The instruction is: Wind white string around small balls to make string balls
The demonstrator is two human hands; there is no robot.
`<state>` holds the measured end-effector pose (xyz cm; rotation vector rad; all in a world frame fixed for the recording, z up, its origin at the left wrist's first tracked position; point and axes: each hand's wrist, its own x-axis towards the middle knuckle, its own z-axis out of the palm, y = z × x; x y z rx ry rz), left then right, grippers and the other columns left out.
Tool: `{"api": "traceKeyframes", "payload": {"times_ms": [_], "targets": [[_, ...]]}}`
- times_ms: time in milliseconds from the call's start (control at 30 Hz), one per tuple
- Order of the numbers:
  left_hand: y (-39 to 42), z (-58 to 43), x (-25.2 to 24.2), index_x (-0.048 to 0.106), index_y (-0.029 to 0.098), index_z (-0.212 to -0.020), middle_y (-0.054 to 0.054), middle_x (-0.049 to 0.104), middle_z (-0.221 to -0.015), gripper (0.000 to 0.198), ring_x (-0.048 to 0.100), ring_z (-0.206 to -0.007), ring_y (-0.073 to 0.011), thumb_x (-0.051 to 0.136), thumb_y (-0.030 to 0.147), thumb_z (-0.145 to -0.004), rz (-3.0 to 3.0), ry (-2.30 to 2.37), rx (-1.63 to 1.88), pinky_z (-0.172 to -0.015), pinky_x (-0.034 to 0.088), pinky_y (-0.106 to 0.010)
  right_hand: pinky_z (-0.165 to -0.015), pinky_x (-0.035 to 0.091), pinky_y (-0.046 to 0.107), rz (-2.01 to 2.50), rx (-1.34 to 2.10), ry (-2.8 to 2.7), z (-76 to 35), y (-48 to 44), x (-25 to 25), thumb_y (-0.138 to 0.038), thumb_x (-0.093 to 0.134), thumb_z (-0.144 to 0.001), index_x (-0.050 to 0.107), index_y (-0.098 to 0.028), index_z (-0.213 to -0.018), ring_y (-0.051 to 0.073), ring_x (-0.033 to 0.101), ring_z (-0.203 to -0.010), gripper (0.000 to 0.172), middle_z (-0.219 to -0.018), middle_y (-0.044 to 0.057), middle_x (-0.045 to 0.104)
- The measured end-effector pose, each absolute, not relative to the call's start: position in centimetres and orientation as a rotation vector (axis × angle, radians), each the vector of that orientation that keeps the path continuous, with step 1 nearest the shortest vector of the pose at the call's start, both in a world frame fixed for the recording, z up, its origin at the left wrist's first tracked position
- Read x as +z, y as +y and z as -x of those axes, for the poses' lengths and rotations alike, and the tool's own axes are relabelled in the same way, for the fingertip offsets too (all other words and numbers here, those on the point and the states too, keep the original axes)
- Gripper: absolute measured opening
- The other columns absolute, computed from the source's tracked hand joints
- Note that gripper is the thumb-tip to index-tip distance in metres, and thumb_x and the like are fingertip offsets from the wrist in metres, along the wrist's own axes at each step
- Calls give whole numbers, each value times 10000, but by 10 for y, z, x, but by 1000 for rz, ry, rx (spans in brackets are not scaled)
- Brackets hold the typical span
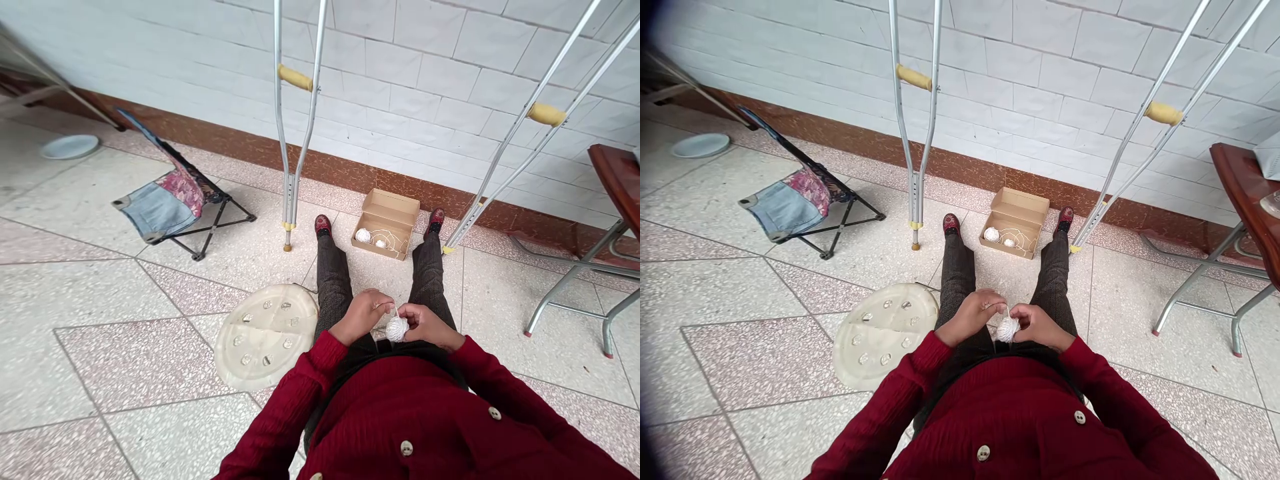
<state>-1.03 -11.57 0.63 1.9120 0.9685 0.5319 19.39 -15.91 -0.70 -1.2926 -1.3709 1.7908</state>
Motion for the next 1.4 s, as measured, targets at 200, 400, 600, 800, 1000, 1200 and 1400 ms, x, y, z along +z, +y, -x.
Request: {"api": "traceKeyframes", "payload": {"times_ms": [200, 400, 600, 800, 1000, 1200, 1400], "targets": [[-124, -3, -17, 643, 140, -656, 10, 599, -645, 409, 513, -623, -119, 432, 360, -929, -1697, 961, 517, -634, 379, -205, -655, 485, 262, 1164, 1725, -825, -208, -140, 31, -162, 763, -574, 641, -232, -930, 154, 600, -740, 383, -863, -16, 662], [-148, -4, -16, 620, 138, -638, 35, 525, -572, 410, 462, -570, -100, 430, 341, -938, -1765, 914, 369, -576, 324, -193, -630, 488, 283, 1414, 1286, -949, -229, -95, 13, -334, 690, -663, 578, -228, -939, 158, 582, -727, 317, -915, 12, 642], [-137, 14, 10, 618, 158, -673, 9, 587, -662, 364, 537, -682, -131, 431, 303, -950, -1905, 933, 496, -680, 377, -213, -552, 393, 234, 1471, 1465, -1273, -212, -126, -20, -105, 746, -447, 632, -193, -760, 123, 502, -584, 344, -664, -51, 605], [-119, 12, 1, 674, 162, -764, -16, 660, -768, 300, 581, -760, -158, 482, 332, -919, -1763, 970, 580, -762, 426, -242, -606, 439, 242, 1158, 1947, -1148, -195, -163, 11, -145, 767, -505, 651, -212, -876, 148, 568, -692, 395, -801, -22, 641], [-137, 0, -12, 679, 141, -723, 2, 629, -696, 406, 548, -693, -134, 441, 395, -932, -1648, 902, 448, -687, 405, -206, -600, 476, 269, 1189, 1495, -732, -224, -122, 37, -236, 716, -623, 628, -243, -958, 177, 580, -737, 347, -891, 26, 646], [-148, 9, 2, 641, 134, -658, 4, 601, -642, 456, 516, -632, -121, 416, 402, -951, -1690, 861, 383, -640, 384, -201, -608, 467, 268, 1503, 1209, -1050, -241, -93, 2, -283, 722, -598, 592, -225, -959, 170, 555, -760, 388, -933, 22, 628], [-127, 20, 17, 634, 156, -685, -3, 616, -704, 376, 553, -715, -144, 433, 342, -942, -1822, 960, 522, -713, 396, -219, -517, 410, 225, 1410, 1708, -1405, -205, -145, -18, -142, 785, -427, 662, -185, -730, 117, 511, -550, 330, -610, -55, 609]]}}
